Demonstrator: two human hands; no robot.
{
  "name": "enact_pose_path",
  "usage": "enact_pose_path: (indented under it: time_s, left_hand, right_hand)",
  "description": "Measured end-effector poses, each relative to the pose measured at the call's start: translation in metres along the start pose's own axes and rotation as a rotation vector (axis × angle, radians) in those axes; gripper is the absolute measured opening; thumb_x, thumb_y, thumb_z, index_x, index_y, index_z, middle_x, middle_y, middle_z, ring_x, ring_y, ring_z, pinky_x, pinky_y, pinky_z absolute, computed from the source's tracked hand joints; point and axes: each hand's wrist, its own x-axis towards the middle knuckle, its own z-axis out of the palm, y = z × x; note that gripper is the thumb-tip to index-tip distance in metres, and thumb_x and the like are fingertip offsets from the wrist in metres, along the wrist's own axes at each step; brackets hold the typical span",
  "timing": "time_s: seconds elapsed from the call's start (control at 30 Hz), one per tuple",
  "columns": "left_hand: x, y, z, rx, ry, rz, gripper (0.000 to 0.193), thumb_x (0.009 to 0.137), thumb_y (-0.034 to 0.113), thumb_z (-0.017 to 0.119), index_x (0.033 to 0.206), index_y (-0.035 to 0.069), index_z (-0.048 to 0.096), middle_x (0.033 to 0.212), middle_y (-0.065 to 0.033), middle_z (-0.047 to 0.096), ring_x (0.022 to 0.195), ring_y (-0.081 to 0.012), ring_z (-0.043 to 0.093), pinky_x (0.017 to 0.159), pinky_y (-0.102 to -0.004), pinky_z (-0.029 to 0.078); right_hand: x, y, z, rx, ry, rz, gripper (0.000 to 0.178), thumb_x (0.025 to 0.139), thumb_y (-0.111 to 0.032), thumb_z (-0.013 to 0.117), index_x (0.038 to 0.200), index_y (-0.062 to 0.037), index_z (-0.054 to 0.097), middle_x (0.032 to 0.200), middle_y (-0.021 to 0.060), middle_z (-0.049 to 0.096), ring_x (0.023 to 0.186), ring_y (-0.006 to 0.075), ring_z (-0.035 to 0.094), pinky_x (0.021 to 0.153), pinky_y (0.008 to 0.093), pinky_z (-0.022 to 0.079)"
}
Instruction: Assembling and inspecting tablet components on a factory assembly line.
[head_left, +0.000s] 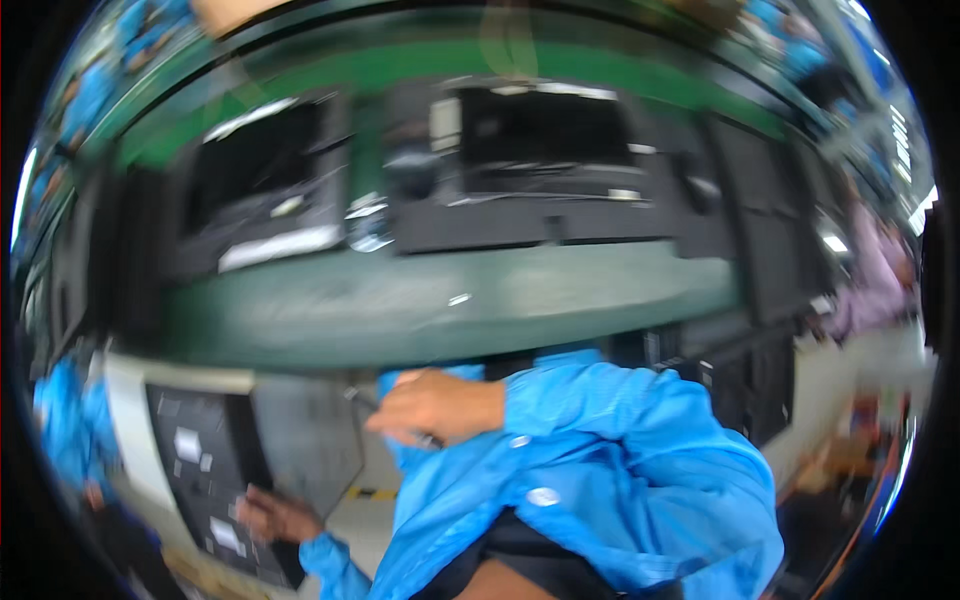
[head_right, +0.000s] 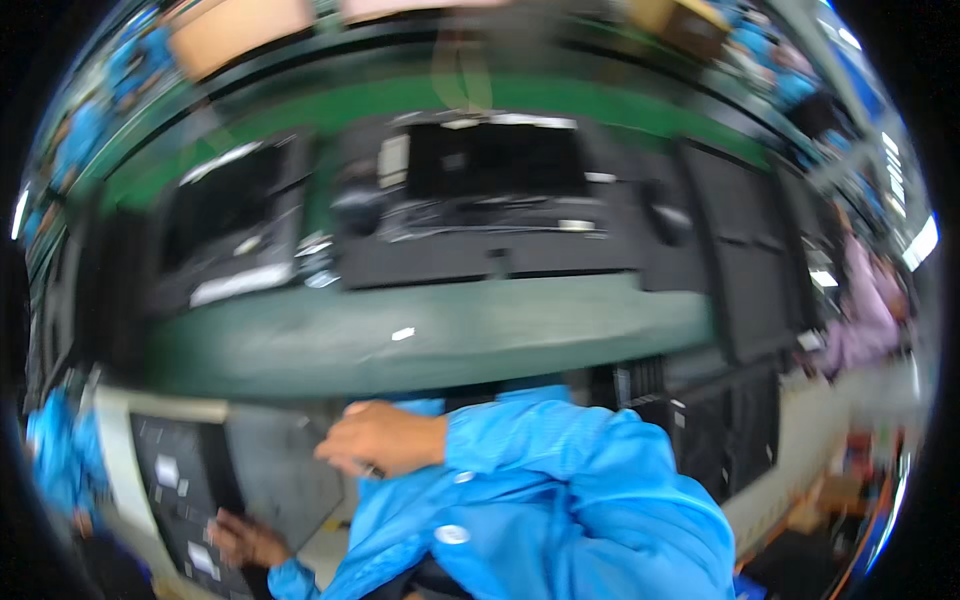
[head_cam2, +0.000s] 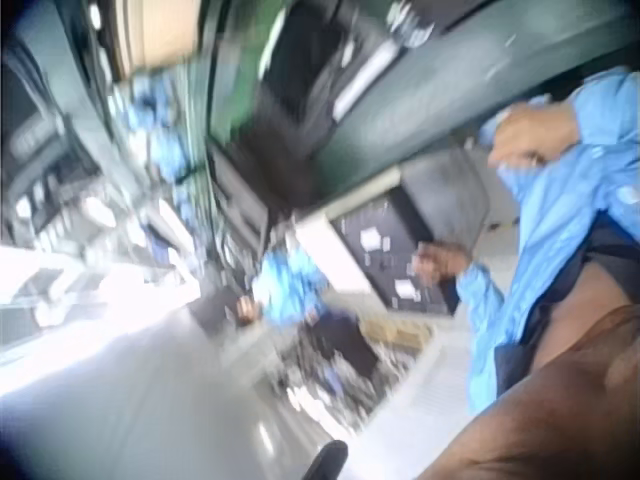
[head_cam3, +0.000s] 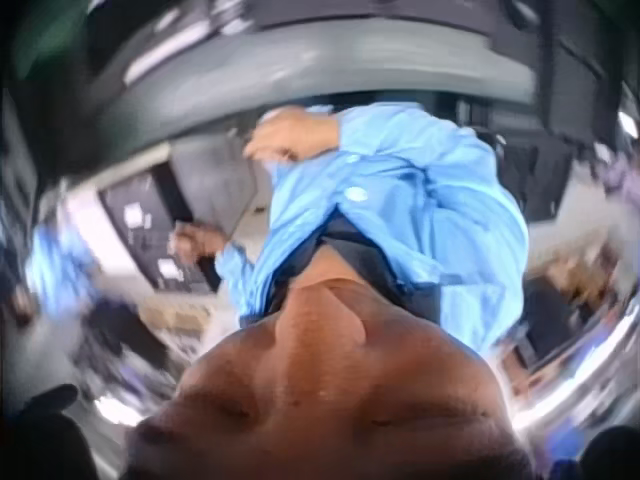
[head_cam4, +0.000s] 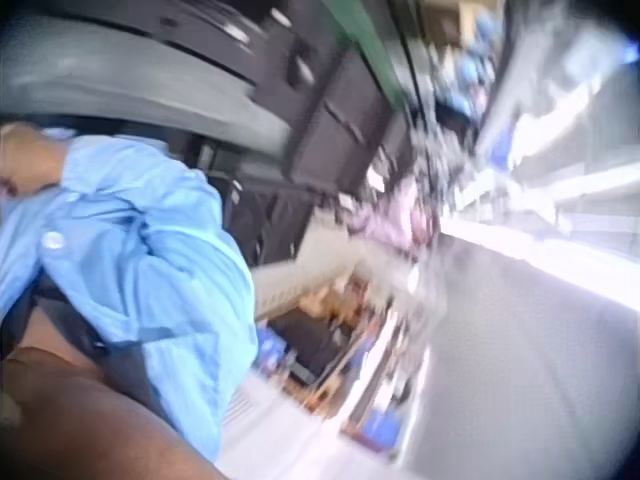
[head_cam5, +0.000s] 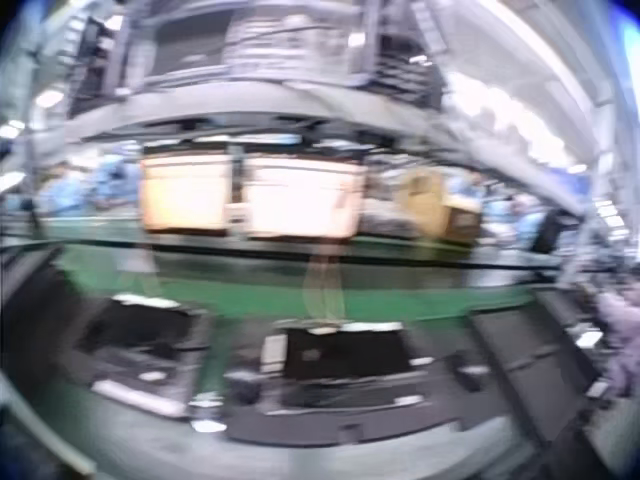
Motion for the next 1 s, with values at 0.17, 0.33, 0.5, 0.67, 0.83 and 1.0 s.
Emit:
enact_pose_path:
  time_s: [0.17, 0.33, 0.5, 0.67, 0.83, 1.0]
  left_hand:
    - [0.045, 0.008, -0.01, 0.315, 0.291, 0.196, 0.043, 0.107, 0.024, 0.055, 0.147, 0.009, 0.056, 0.145, -0.0261, 0.056, 0.133, -0.0434, 0.055, 0.099, -0.0551, 0.045]
    - [0.077, -0.011, 0.009, -0.026, 0.019, 0.01, 0.06, 0.103, 0.045, 0.053, 0.153, 0.012, 0.052, 0.151, -0.0291, 0.045, 0.136, -0.052, 0.046, 0.1, -0.0639, 0.039]
    - [0.108, -0.079, 0.089, -0.081, -0.094, -0.075, 0.064, 0.096, 0.012, 0.065, 0.157, 0.016, 0.045, 0.149, -0.0239, 0.051, 0.137, -0.04, 0.051, 0.114, -0.0462, 0.042]
    - [0.162, -0.103, 0.165, -0.114, -0.205, -0.062, 0.077, 0.083, 0.01, 0.073, 0.155, 0.012, 0.046, 0.147, -0.0225, 0.05, 0.135, -0.041, 0.048, 0.113, -0.0537, 0.036]
    - [0.181, -0.16, 0.204, -0.159, -0.531, -0.182, 0.096, 0.078, 0.018, 0.077, 0.162, 0.013, 0.032, 0.16, -0.0245, 0.032, 0.151, -0.0438, 0.026, 0.124, -0.0584, 0.018]
    - [0.198, -0.148, 0.182, -0.324, -0.264, -0.224, 0.052, 0.092, 0.02, 0.07, 0.14, 0.004, 0.059, 0.154, -0.0257, 0.044, 0.148, -0.0424, 0.036, 0.123, -0.0541, 0.027]
  right_hand:
    - [-0.03, -0.048, -0.105, -0.487, 0.296, -0.04, 0.032, 0.08, -0.012, 0.07, 0.111, -0.0041, 0.067, 0.092, 0.0087, 0.064, 0.08, 0.0288, 0.063, 0.074, 0.0384, 0.05]
    - [-0.134, -0.095, -0.245, -1.471, 0.644, 0.528, 0.027, 0.082, -0.011, 0.072, 0.108, -0.0042, 0.068, 0.094, 0.0133, 0.068, 0.087, 0.0353, 0.065, 0.08, 0.0487, 0.05]
    - [-0.278, -0.124, -0.288, -1.53, 0.528, 1.6, 0.065, 0.09, -0.049, 0.073, 0.13, 0.0005, 0.06, 0.123, 0.0248, 0.066, 0.117, 0.0428, 0.062, 0.097, 0.0518, 0.05]
    - [-0.342, -0.141, -0.286, -1.457, 0.646, 1.313, 0.042, 0.096, -0.031, 0.073, 0.121, 0.0018, 0.065, 0.117, 0.0238, 0.068, 0.112, 0.0419, 0.065, 0.095, 0.045, 0.052]
    - [-0.312, -0.147, -0.296, -1.543, 0.777, 1.067, 0.038, 0.103, -0.025, 0.067, 0.123, 0.0072, 0.062, 0.114, 0.0222, 0.065, 0.102, 0.0376, 0.065, 0.09, 0.0408, 0.051]
    - [-0.192, -0.138, -0.211, -1.564, 0.764, 0.626, 0.025, 0.094, -0.002, 0.073, 0.115, 0.0077, 0.063, 0.097, 0.0212, 0.06, 0.09, 0.0384, 0.063, 0.081, 0.0436, 0.051]
